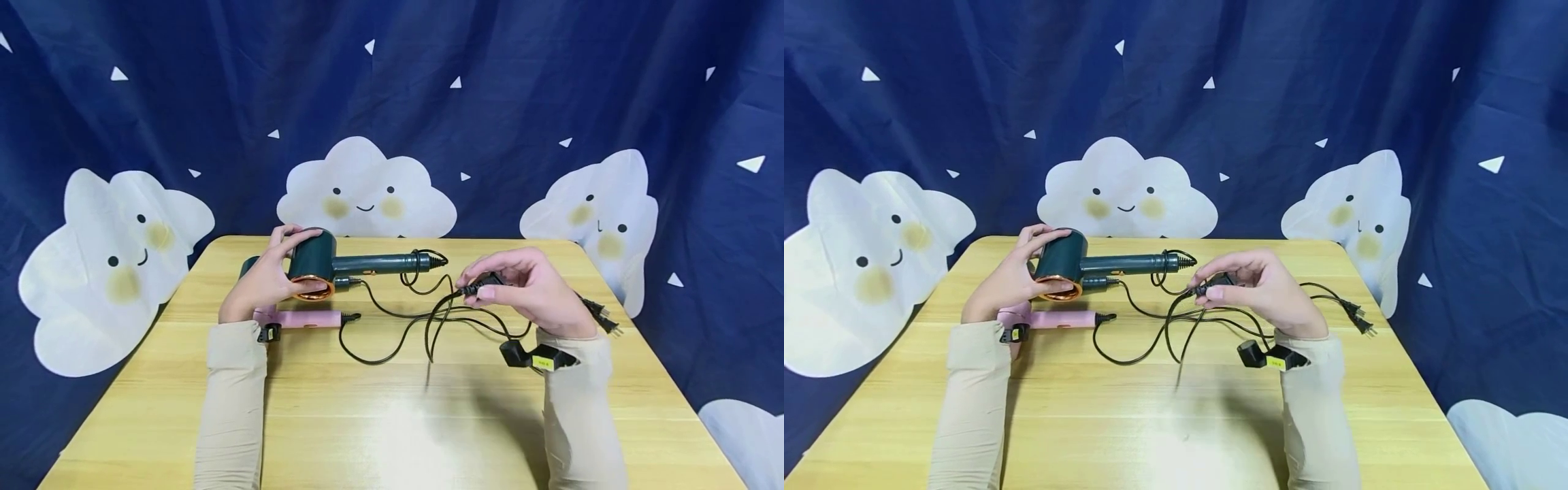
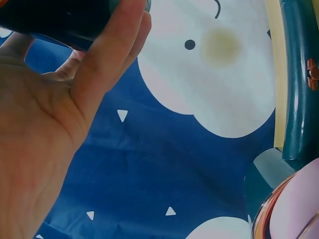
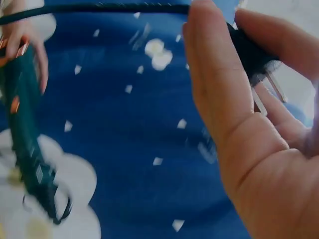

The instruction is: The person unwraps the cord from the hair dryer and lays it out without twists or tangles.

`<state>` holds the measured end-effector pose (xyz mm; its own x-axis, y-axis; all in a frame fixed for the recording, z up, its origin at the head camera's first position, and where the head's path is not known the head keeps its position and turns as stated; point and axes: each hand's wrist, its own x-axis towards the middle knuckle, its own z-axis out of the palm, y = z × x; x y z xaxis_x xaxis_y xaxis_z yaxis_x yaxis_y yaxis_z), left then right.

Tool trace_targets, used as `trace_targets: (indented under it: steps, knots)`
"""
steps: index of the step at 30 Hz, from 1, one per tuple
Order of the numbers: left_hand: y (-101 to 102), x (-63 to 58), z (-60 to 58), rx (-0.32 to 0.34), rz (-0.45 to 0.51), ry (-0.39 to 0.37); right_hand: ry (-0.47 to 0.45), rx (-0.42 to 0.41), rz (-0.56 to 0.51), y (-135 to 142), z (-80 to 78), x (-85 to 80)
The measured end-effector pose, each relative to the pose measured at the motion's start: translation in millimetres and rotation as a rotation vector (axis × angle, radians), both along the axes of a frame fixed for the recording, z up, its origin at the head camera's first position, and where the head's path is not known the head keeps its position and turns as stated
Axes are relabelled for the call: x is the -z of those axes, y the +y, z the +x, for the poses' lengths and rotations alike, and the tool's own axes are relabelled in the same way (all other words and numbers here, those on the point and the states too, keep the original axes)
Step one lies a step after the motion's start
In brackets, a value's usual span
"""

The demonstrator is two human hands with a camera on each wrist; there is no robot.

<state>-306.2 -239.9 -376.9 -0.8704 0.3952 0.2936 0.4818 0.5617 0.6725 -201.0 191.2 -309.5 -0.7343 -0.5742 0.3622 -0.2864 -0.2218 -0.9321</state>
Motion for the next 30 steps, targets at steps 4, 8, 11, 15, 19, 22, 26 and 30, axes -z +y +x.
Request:
trace_targets:
  steps: [4, 8, 11, 15, 19, 22, 26, 30]
  knots:
    - [-1, -1.4, 0.8, 0.002, 0.021, 0.005, -0.125, 0.044, 0.072, 7, -21.4, 13.4]
    - [-3, -3.9, 2.1, 0.011, 0.049, 0.008, -0.195, 0.073, 0.123, 13, -41.1, 28.8]
    - [-4, -6.0, 3.4, 0.013, 0.067, 0.005, -0.242, 0.101, 0.173, 14, -52.6, 40.4]
    - [-5, -7.2, 4.2, 0.021, 0.077, 0.005, -0.268, 0.162, 0.320, 4, -65.3, 57.1]
    - [-4, -7.8, 4.7, 0.042, 0.084, 0.020, -0.229, 0.222, 0.485, -11, -72.1, 69.6]
    - [-3, -8.7, 5.6, 0.055, 0.085, 0.033, -0.195, 0.291, 0.573, -21, -72.9, 74.2]
    - [-2, -9.5, 6.3, 0.065, 0.085, 0.032, -0.237, 0.333, 0.599, -30, -74.2, 79.6]
    - [-1, -10.2, 6.8, 0.073, 0.079, 0.030, -0.319, 0.305, 0.558, -36, -77.2, 86.2]
